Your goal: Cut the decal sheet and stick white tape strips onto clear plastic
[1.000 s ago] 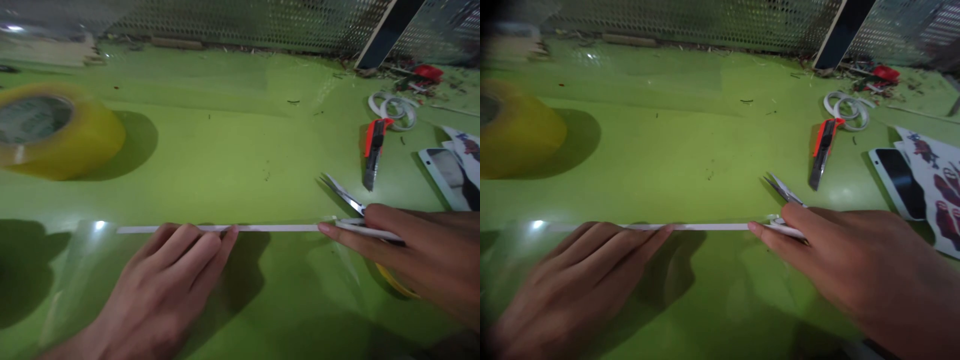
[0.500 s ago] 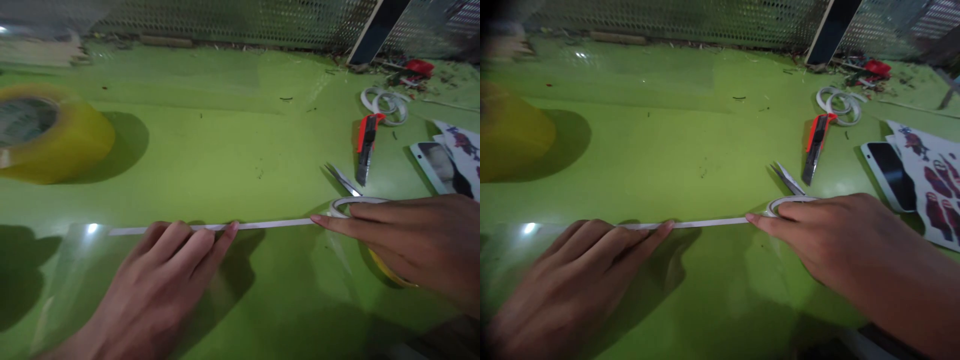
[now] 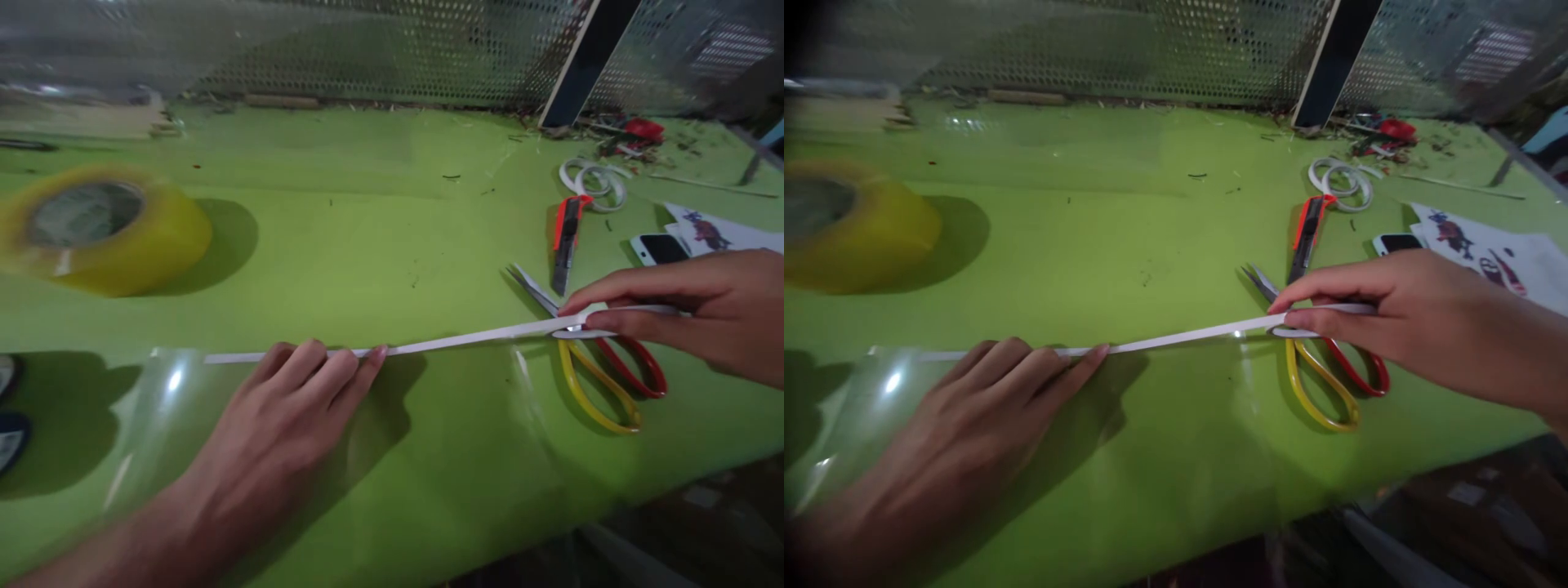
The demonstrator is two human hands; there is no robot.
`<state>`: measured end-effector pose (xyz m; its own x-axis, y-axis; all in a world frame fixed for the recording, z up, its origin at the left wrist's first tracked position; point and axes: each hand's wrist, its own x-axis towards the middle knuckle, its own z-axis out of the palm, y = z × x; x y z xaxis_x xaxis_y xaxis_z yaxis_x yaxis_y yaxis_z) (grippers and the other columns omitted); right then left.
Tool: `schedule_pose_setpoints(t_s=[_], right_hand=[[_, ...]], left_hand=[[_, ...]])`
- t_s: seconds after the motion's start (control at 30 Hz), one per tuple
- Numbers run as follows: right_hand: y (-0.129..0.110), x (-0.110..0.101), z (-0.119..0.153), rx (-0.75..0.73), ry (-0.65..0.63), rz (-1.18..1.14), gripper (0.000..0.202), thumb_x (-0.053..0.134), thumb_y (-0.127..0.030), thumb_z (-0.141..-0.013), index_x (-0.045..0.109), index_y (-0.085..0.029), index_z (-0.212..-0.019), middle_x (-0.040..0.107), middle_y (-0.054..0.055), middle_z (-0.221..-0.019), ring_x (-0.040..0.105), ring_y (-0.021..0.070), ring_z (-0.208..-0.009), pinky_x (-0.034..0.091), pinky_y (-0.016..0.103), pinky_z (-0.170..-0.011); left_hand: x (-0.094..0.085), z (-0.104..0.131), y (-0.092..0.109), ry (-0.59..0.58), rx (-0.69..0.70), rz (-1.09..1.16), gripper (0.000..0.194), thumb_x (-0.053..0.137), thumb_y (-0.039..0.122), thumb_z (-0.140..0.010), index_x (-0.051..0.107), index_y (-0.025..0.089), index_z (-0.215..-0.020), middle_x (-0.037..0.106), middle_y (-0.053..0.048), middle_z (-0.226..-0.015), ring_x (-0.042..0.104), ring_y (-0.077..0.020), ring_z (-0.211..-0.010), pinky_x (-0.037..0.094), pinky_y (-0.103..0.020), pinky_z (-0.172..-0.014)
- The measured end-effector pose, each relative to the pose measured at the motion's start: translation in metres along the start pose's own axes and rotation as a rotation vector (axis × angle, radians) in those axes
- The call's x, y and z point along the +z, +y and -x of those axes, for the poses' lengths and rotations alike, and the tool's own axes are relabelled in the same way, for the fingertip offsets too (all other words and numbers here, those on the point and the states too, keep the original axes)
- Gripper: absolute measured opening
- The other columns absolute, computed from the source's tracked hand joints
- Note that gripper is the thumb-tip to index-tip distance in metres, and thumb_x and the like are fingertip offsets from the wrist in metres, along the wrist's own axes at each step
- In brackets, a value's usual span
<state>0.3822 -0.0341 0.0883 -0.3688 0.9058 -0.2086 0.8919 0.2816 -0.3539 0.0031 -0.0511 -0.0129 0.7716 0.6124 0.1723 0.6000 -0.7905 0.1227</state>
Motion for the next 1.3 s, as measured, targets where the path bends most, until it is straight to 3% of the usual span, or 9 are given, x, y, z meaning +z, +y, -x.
schedule_pose_setpoints(t_s=[0.17, 0.27, 0.37, 0.5, 0.67, 0.93, 1.1, 1.2, 1.3], right_hand=[[-0.009, 0.001, 0.006, 0.063, 0.105, 0.025, 0.030, 0.060, -0.054, -0.097, 0.079, -0.031, -0.104, 0.050, -0.008, -0.037, 0.036, 0.0096, -0.023, 0.022, 0.027, -0.028], [-0.013, 0.008, 0.010, 0.020, 0.101, -0.052, 0.023, 0.063, -0.048, -0.097, 0.078, -0.033, -0.106, 0.052, -0.008, -0.040, 0.036, 0.0081, -0.023, 0.022, 0.025, -0.027], [-0.009, 0.015, 0.016, -0.053, 0.180, -0.106, 0.020, 0.069, -0.036, -0.094, 0.075, -0.036, -0.113, 0.074, -0.005, -0.069, 0.043, 0.0062, -0.030, 0.028, 0.023, -0.029], [0.000, 0.020, 0.023, -0.101, 0.251, -0.122, 0.016, 0.067, -0.030, -0.095, 0.075, -0.035, -0.108, 0.078, -0.002, -0.097, 0.056, 0.0075, -0.047, 0.041, 0.025, -0.044], [-0.003, 0.018, 0.026, -0.157, 0.310, -0.058, 0.010, 0.066, -0.032, -0.096, 0.074, -0.030, -0.102, 0.077, -0.001, -0.094, 0.069, 0.0135, -0.075, 0.053, 0.028, -0.074], [-0.015, 0.020, 0.030, -0.285, 0.315, 0.032, 0.015, 0.057, -0.027, -0.102, 0.072, -0.027, -0.101, 0.073, 0.001, -0.087, 0.066, 0.0118, -0.064, 0.047, 0.027, -0.059], [-0.014, 0.027, 0.040, -0.332, 0.309, 0.093, 0.018, 0.056, -0.021, -0.101, 0.072, -0.025, -0.107, 0.075, 0.002, -0.094, 0.072, 0.0146, -0.076, 0.051, 0.027, -0.069], [-0.013, 0.029, 0.045, -0.375, 0.329, 0.112, 0.019, 0.059, -0.017, -0.099, 0.074, -0.023, -0.109, 0.077, 0.003, -0.098, 0.075, 0.0170, -0.084, 0.054, 0.026, -0.074], [-0.014, 0.028, 0.048, -0.416, 0.357, 0.106, 0.020, 0.057, -0.016, -0.098, 0.076, -0.017, -0.105, 0.077, 0.007, -0.094, 0.076, 0.0191, -0.083, 0.054, 0.026, -0.069]], left_hand=[[-0.007, -0.006, 0.003, -0.120, 0.072, -0.173, 0.059, 0.055, 0.012, -0.092, 0.042, 0.007, -0.149, 0.064, -0.009, -0.100, 0.054, -0.0229, -0.083, 0.054, -0.042, -0.071], [-0.010, -0.009, 0.006, -0.149, 0.060, -0.239, 0.061, 0.059, 0.020, -0.091, 0.045, 0.009, -0.149, 0.064, -0.010, -0.098, 0.056, -0.0248, -0.083, 0.057, -0.045, -0.070], [-0.010, -0.011, 0.008, -0.188, 0.078, -0.334, 0.069, 0.060, 0.012, -0.084, 0.046, 0.012, -0.151, 0.065, -0.010, -0.099, 0.059, -0.0266, -0.086, 0.060, -0.047, -0.072], [-0.010, -0.014, 0.010, -0.233, 0.101, -0.435, 0.082, 0.061, -0.001, -0.078, 0.041, 0.016, -0.155, 0.068, -0.010, -0.107, 0.062, -0.0277, -0.091, 0.062, -0.046, -0.073], [-0.015, -0.022, 0.016, -0.290, 0.112, -0.447, 0.092, 0.062, -0.007, -0.077, 0.032, 0.019, -0.160, 0.068, -0.011, -0.119, 0.064, -0.0313, -0.098, 0.062, -0.047, -0.074], [-0.017, -0.034, 0.027, -0.395, 0.065, -0.438, 0.114, 0.065, -0.013, -0.073, 0.014, 0.035, -0.164, 0.066, -0.013, -0.127, 0.065, -0.0380, -0.110, 0.063, -0.055, -0.077], [-0.016, -0.047, 0.029, -0.392, 0.062, -0.497, 0.131, 0.068, -0.018, -0.067, 0.004, 0.046, -0.162, 0.067, -0.013, -0.126, 0.070, -0.0349, -0.094, 0.064, -0.046, -0.067], [-0.026, -0.055, 0.032, -0.439, 0.073, -0.492, 0.123, 0.069, -0.013, -0.073, 0.009, 0.048, -0.161, 0.068, -0.011, -0.126, 0.071, -0.0327, -0.092, 0.063, -0.044, -0.067], [-0.037, -0.061, 0.040, -0.446, 0.109, -0.416, 0.092, 0.066, -0.006, -0.082, 0.036, 0.036, -0.158, 0.067, -0.010, -0.130, 0.068, -0.0328, -0.107, 0.063, -0.049, -0.081]])
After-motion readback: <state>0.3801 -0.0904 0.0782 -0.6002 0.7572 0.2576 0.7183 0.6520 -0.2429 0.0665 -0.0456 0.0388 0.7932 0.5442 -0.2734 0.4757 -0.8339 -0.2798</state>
